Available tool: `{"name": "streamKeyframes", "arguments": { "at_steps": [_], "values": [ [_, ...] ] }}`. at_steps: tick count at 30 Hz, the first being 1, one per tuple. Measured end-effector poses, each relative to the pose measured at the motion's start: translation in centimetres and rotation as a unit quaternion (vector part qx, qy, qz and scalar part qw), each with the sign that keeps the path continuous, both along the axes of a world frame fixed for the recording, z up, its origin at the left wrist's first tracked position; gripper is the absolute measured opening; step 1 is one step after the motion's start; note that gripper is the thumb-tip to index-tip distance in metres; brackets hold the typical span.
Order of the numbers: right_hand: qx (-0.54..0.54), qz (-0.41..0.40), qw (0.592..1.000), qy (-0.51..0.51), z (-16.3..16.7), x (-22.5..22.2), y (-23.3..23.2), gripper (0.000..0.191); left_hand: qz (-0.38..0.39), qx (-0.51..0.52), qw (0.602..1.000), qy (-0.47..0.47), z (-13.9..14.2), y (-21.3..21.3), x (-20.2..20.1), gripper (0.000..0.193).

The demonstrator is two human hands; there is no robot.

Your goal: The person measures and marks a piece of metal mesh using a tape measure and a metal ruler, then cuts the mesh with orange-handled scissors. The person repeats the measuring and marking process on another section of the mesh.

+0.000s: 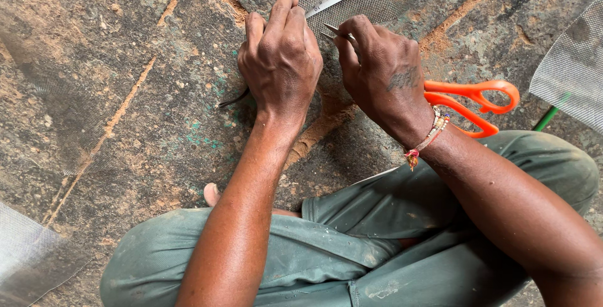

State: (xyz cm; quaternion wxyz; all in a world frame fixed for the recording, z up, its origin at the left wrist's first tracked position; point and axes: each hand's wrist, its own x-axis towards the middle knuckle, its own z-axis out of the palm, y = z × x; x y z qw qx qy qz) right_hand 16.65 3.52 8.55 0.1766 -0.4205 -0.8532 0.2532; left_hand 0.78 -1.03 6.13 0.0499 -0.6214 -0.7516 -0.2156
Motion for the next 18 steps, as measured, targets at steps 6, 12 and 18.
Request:
{"name": "streamKeyframes", "arguments": {
  "at_steps": [6,12,18],
  "values": [
    [0.006,0.0,1.0,-0.001,0.33,0.1,-0.1,0.012,0.001,-0.001,1.0,-0.004,0.15,0.01,0.07,0.004],
    [-0.001,0.004,1.0,0.0,0.48,0.18,-0.17,0.013,0.0,0.004,1.0,-0.005,0.05,0.02,0.02,0.005],
    [0.0,0.01,1.0,0.0,0.52,0.3,-0.19,0.012,-0.007,0.009,1.0,-0.009,-0.15,-0.01,-0.09,0.005]
  ]
}}
